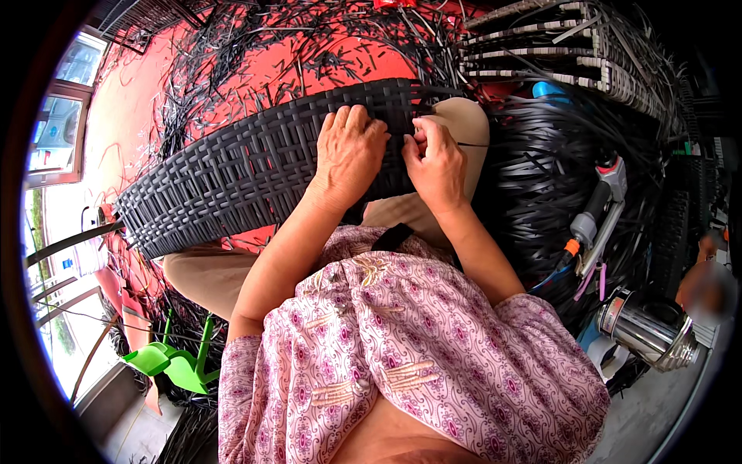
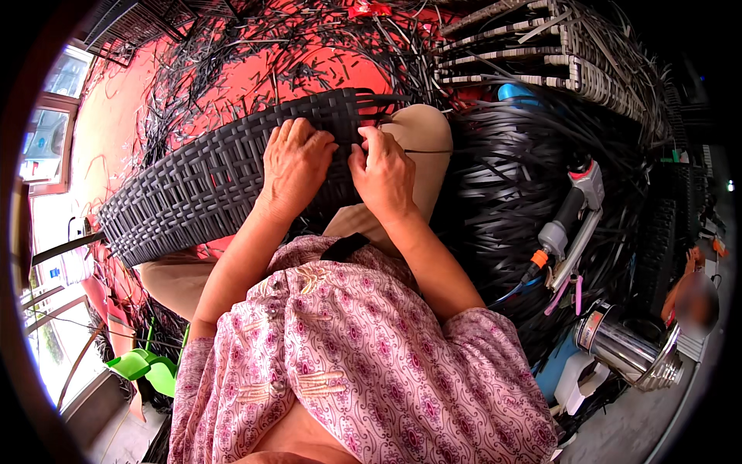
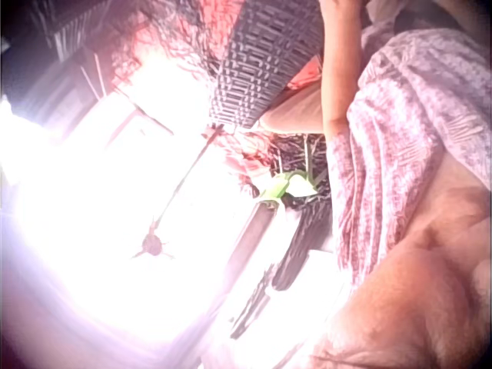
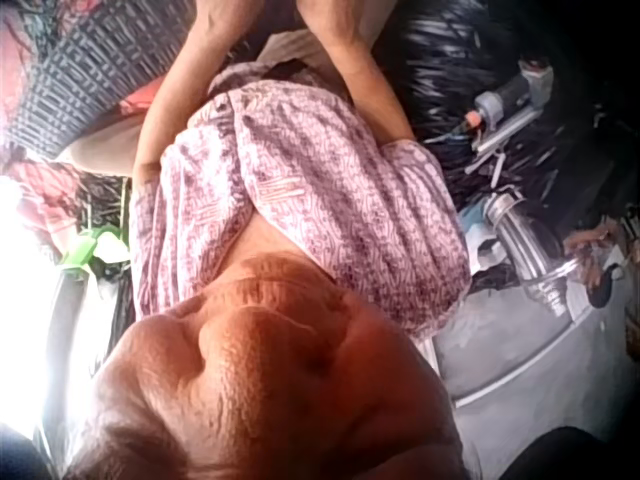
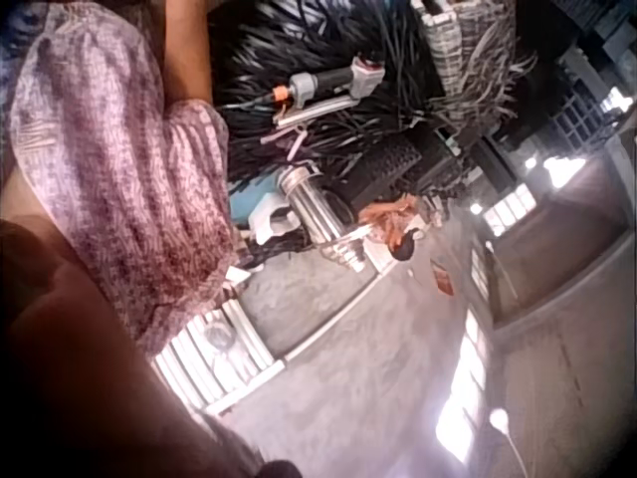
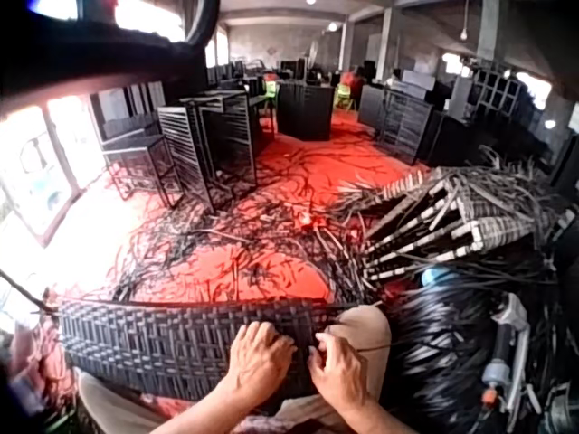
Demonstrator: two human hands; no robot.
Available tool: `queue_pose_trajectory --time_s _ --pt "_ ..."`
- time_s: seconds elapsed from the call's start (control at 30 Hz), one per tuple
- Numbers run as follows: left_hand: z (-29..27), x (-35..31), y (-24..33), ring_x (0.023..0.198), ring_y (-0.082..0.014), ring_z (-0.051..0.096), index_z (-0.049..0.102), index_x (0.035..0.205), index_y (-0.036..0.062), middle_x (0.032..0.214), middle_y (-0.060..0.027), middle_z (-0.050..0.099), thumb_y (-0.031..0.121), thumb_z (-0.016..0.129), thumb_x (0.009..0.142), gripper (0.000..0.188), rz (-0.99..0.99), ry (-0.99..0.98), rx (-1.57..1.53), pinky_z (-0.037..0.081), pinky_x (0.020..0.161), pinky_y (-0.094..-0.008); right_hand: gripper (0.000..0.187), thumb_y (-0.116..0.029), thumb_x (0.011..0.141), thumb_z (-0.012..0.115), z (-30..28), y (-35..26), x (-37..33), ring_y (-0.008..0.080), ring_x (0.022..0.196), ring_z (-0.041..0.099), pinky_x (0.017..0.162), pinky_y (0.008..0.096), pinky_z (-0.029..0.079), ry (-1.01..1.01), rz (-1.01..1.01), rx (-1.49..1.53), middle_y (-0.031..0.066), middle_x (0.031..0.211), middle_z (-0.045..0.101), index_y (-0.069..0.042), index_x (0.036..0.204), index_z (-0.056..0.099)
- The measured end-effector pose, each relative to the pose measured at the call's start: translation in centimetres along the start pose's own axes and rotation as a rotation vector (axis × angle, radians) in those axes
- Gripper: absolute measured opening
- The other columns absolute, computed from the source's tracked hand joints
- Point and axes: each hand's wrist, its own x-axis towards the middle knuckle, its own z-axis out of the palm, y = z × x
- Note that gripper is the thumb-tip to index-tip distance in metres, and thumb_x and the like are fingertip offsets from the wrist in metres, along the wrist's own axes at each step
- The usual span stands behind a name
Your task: The person sits cross-legged on a red floor and weaves a black mat using thin black strips. They interlace the strips by hand, occasionally flipping the mat to work on different sections and adjusting the weave pattern.
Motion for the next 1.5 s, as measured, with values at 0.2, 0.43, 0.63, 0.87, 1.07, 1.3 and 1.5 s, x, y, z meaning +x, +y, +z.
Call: queue_pose_trajectory --time_s 0.2,0.43,0.63,0.87,1.07,1.3,1.5 --pt "-0.7 1.1 -0.1 0.086 -0.0294 0.057 0.067 0.081 0.0102 0.083 -0.0069 0.055 0.018 0.074 0.081 0.011 -0.071 -0.059 -0.116 0.045 0.078 -0.0415 0.030 -0.004 0.081 0.074 0.2 0.1 -0.2 0.0253 0.072 0.066 0.062 0.0387 0.054 0.072 -0.068 0.004 0.0059 0.080 0.064 -0.008 0.107 0.060" --pt "0.3 2.2 0.8 0.089 -0.0312 0.060 0.065 0.077 0.0082 0.083 -0.0093 0.058 0.020 0.070 0.081 0.013 -0.088 -0.101 -0.027 0.044 0.078 -0.0437 0.029 -0.003 0.080 0.074 0.5 0.5 -0.5 0.0241 0.070 0.066 0.061 0.0378 0.055 0.127 -0.058 0.031 0.0056 0.080 0.065 -0.009 0.106 0.061" --pt "1.4 3.1 1.6 0.089 -0.0318 0.061 0.065 0.077 0.0076 0.083 -0.0105 0.059 0.019 0.066 0.082 0.012 -0.077 -0.101 0.006 0.045 0.078 -0.0439 0.027 -0.003 0.083 0.072 0.5 0.9 -0.5 0.0266 0.070 0.066 0.062 0.0383 0.054 0.093 0.005 0.142 0.0092 0.085 0.065 -0.006 0.109 0.062" --pt "2.1 1.7 0.8 0.084 -0.0301 0.060 0.065 0.081 0.0109 0.083 -0.0082 0.056 0.018 0.072 0.081 0.010 -0.043 0.031 -0.076 0.046 0.074 -0.0436 0.021 -0.010 0.094 0.067 -0.2 2.6 0.7 0.0172 0.079 0.066 0.071 0.0318 0.053 -0.165 0.369 0.477 0.0113 0.095 0.069 0.003 0.110 0.071" --pt "3.6 0.0 -0.3 0.085 -0.0254 0.053 0.065 0.085 0.0131 0.084 -0.0054 0.050 0.019 0.071 0.080 0.010 0.094 0.182 -0.143 0.041 0.076 -0.0389 0.017 -0.014 0.094 0.072 0.3 3.3 0.5 0.0035 0.067 0.054 0.059 0.0196 0.045 -0.133 0.590 0.594 -0.0038 0.082 0.065 -0.002 0.106 0.075" --pt "3.7 -0.8 -0.4 0.088 -0.0234 0.050 0.066 0.086 0.0122 0.086 -0.0048 0.048 0.021 0.066 0.080 0.011 0.134 0.226 -0.122 0.040 0.078 -0.0370 0.018 -0.014 0.092 0.075 0.9 5.4 0.2 0.0043 0.065 0.052 0.058 0.0200 0.044 -0.173 0.611 0.698 -0.0037 0.081 0.063 -0.002 0.106 0.071" --pt "3.6 -1.3 -0.2 0.089 -0.0227 0.050 0.067 0.089 0.0112 0.088 -0.0045 0.047 0.021 0.065 0.082 0.013 0.138 0.239 -0.117 0.039 0.080 -0.0364 0.022 -0.029 0.088 0.081 0.3 5.9 1.2 0.0038 0.059 0.050 0.055 0.0177 0.040 -0.322 0.735 0.831 -0.0072 0.071 0.056 -0.012 0.097 0.069"
